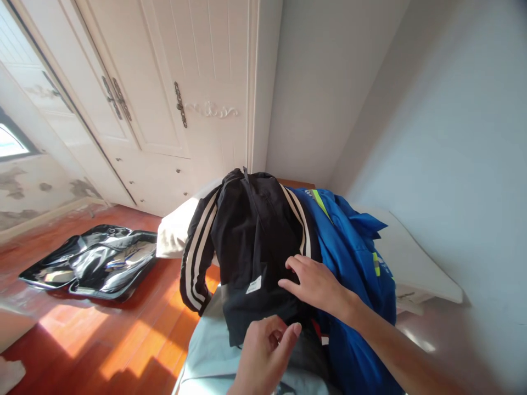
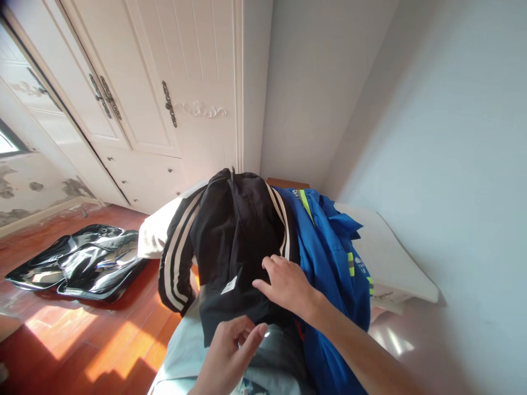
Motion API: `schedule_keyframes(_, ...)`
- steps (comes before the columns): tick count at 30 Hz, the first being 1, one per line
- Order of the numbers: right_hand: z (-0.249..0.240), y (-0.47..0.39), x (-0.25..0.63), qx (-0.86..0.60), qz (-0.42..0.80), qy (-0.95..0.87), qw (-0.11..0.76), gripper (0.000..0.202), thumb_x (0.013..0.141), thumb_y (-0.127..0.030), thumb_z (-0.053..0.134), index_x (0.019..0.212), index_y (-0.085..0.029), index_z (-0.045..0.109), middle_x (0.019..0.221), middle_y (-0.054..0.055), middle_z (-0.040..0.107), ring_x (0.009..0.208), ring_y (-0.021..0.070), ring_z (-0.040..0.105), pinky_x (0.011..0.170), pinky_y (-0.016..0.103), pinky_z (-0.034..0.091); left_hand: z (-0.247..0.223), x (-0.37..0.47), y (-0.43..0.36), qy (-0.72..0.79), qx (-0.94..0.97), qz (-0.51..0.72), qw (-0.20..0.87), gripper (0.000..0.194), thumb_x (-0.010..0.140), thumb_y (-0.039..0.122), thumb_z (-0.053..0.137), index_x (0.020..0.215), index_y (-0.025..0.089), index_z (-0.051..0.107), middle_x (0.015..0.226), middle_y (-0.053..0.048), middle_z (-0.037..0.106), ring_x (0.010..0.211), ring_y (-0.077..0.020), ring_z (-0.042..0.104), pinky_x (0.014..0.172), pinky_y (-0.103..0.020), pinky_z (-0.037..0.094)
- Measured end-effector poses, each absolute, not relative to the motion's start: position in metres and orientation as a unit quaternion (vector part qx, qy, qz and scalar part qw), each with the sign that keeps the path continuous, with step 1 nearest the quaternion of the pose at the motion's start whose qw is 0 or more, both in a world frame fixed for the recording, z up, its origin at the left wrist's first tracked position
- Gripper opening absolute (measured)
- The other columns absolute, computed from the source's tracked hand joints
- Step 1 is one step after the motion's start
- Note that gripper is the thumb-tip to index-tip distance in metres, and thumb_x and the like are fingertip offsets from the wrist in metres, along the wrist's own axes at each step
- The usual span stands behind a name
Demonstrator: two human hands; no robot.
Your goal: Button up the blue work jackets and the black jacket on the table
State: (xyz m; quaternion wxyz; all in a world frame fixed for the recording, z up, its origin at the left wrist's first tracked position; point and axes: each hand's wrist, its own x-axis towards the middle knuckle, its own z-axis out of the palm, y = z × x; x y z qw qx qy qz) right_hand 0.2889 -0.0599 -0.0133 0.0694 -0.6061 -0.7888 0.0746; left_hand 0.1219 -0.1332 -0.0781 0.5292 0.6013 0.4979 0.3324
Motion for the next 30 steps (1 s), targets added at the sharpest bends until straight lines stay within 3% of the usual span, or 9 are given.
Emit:
schedule_keyframes(4,-0.017,-0.087,0.297,-0.569,0.088,-0.813,0.087,0.035,0.077,-0.038,0.082,0.104,-0.019,0.067,0.101,0.009,0.066,0.1,0.0293,0.064,0.09,0.043,0.053,-0.096,0.142,-0.137,0.425,0.336,0.324,0.776,0.064,0.073,0.077,0.064,0.07,0.014,0.066,0.051,-0.004,0.061,0.036,-0.0104,0.048,0.036,-0.021,0.022)
schedule_keyframes(7,-0.026,-0.1,0.31,-0.557,0.105,-0.814,0.127,0.032,0.079,-0.025,0.079,0.11,-0.022,0.068,0.106,0.008,0.066,0.102,0.0271,0.064,0.09,0.041,0.054,-0.106,0.159,-0.14,0.396,0.179,0.358,0.826,0.07,0.058,0.076,0.078,0.086,0.012,0.07,0.069,-0.006,0.07,0.044,-0.0128,0.059,0.035,-0.02,0.032)
schedule_keyframes(10,-0.037,-0.105,0.318,-0.542,0.131,-0.812,0.175,0.022,0.088,-0.015,0.068,0.108,-0.023,0.07,0.107,0.006,0.068,0.102,0.0233,0.065,0.091,0.037,0.053,-0.106,0.172,-0.138,0.386,0.069,0.442,0.807,0.062,0.047,0.058,0.094,0.084,0.014,0.069,0.083,-0.006,0.074,0.06,-0.0144,0.067,0.047,-0.021,0.045)
schedule_keyframes(13,-0.047,-0.106,0.319,-0.536,0.143,-0.803,0.216,0.019,0.095,-0.012,0.054,0.096,-0.021,0.071,0.099,0.005,0.07,0.096,0.0214,0.066,0.088,0.035,0.054,-0.102,0.178,-0.131,0.366,-0.003,0.512,0.777,0.049,0.044,0.04,0.099,0.069,0.014,0.066,0.075,-0.004,0.073,0.071,-0.0172,0.071,0.053,-0.022,0.048)
schedule_keyframes(16,-0.054,-0.108,0.313,-0.557,0.139,-0.771,0.276,0.025,0.099,-0.014,0.045,0.089,-0.02,0.067,0.091,0.005,0.07,0.089,0.0215,0.067,0.082,0.036,0.055,-0.097,0.179,-0.124,0.344,-0.021,0.548,0.762,0.04,0.047,0.033,0.099,0.064,0.013,0.069,0.074,-0.005,0.074,0.075,-0.0174,0.07,0.058,-0.023,0.051)
schedule_keyframes(21,-0.056,-0.115,0.292,-0.575,0.135,-0.7,0.401,0.023,0.103,-0.028,0.043,0.09,-0.022,0.061,0.09,0.006,0.069,0.086,0.0212,0.066,0.077,0.035,0.055,-0.083,0.179,-0.124,0.346,0.063,0.558,0.752,0.037,0.059,0.035,0.094,0.081,0.009,0.079,0.087,-0.011,0.077,0.082,-0.0205,0.07,0.074,-0.03,0.056)
schedule_keyframes(24,-0.054,-0.119,0.279,-0.572,0.128,-0.675,0.448,0.021,0.104,-0.03,0.043,0.093,-0.022,0.06,0.092,0.007,0.068,0.089,0.0214,0.065,0.08,0.036,0.054,-0.075,0.175,-0.126,0.381,0.126,0.553,0.73,0.037,0.067,0.042,0.089,0.077,0.008,0.08,0.08,-0.012,0.076,0.08,-0.0223,0.069,0.079,-0.032,0.056)
schedule_keyframes(30,-0.049,-0.118,0.275,-0.516,0.152,-0.705,0.462,0.019,0.095,-0.038,0.064,0.106,-0.023,0.065,0.105,0.008,0.069,0.1,0.0228,0.065,0.087,0.035,0.055,-0.078,0.162,-0.127,0.482,0.246,0.543,0.642,0.044,0.064,0.053,0.086,0.066,0.009,0.078,0.058,-0.004,0.066,0.063,-0.0166,0.059,0.06,-0.024,0.046)
